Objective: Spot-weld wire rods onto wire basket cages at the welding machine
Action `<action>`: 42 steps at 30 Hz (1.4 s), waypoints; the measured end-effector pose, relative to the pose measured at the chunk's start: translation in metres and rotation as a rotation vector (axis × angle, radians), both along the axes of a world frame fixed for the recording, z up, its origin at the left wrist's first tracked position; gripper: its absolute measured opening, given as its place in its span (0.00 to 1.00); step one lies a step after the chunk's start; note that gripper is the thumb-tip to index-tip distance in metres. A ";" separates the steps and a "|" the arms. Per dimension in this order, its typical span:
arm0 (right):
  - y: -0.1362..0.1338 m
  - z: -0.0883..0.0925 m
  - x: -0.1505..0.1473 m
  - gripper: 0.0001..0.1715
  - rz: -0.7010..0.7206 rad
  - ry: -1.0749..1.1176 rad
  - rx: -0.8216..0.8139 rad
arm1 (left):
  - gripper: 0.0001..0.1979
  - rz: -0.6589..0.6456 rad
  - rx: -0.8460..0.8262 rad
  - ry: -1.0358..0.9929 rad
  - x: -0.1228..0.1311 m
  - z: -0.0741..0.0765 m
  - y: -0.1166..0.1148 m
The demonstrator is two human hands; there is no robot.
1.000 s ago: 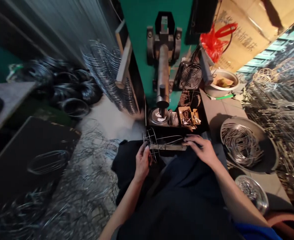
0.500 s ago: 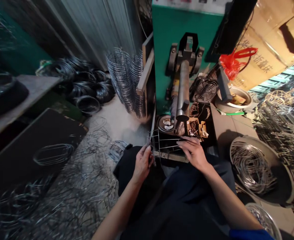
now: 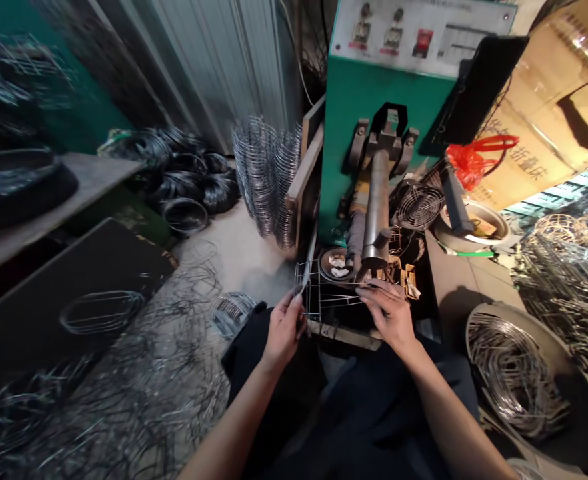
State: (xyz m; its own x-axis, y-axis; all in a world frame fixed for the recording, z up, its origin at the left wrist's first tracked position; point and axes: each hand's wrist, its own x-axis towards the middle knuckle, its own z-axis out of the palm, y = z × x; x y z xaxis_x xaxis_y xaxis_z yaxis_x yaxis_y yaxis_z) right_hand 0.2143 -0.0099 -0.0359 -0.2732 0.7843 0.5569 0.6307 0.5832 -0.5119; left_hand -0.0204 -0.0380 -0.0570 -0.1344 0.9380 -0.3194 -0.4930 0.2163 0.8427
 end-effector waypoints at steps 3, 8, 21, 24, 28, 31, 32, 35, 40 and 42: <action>0.002 -0.001 -0.001 0.12 -0.001 0.019 -0.010 | 0.34 0.009 -0.003 0.001 -0.002 0.001 0.002; 0.005 -0.006 -0.007 0.13 -0.021 0.050 -0.015 | 0.33 0.014 -0.023 0.005 -0.003 0.003 0.006; 0.008 -0.001 0.009 0.10 -0.171 0.144 -0.089 | 0.20 -0.138 0.041 0.072 -0.016 0.017 0.024; 0.012 -0.004 0.007 0.11 -0.214 0.163 -0.091 | 0.20 -0.143 0.035 0.074 -0.016 0.020 0.035; 0.017 -0.005 0.003 0.12 -0.227 0.159 -0.090 | 0.21 -0.138 0.026 0.086 -0.017 0.016 0.048; 0.019 -0.003 0.003 0.11 -0.216 0.171 -0.092 | 0.22 -0.145 0.032 0.090 -0.019 0.012 0.053; 0.018 -0.002 0.003 0.10 -0.209 0.184 -0.097 | 0.22 -0.151 0.035 0.088 -0.019 0.011 0.054; 0.011 0.004 0.006 0.10 -0.220 0.239 -0.133 | 0.22 -0.167 0.038 0.083 -0.017 0.010 0.048; -0.019 0.004 0.036 0.16 -0.332 0.428 -0.275 | 0.20 -0.128 0.030 0.131 -0.032 0.022 0.027; -0.030 -0.004 0.054 0.19 -0.377 0.442 -0.332 | 0.20 0.021 0.019 0.210 -0.063 0.034 0.017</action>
State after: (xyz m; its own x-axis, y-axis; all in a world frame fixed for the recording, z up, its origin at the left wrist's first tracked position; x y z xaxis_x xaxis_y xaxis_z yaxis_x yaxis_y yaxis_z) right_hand 0.2687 -0.0403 -0.0403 0.2515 0.9304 0.2666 0.4507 0.1312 -0.8830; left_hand -0.0838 -0.0211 -0.0229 -0.2154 0.9401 -0.2643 -0.3103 0.1907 0.9313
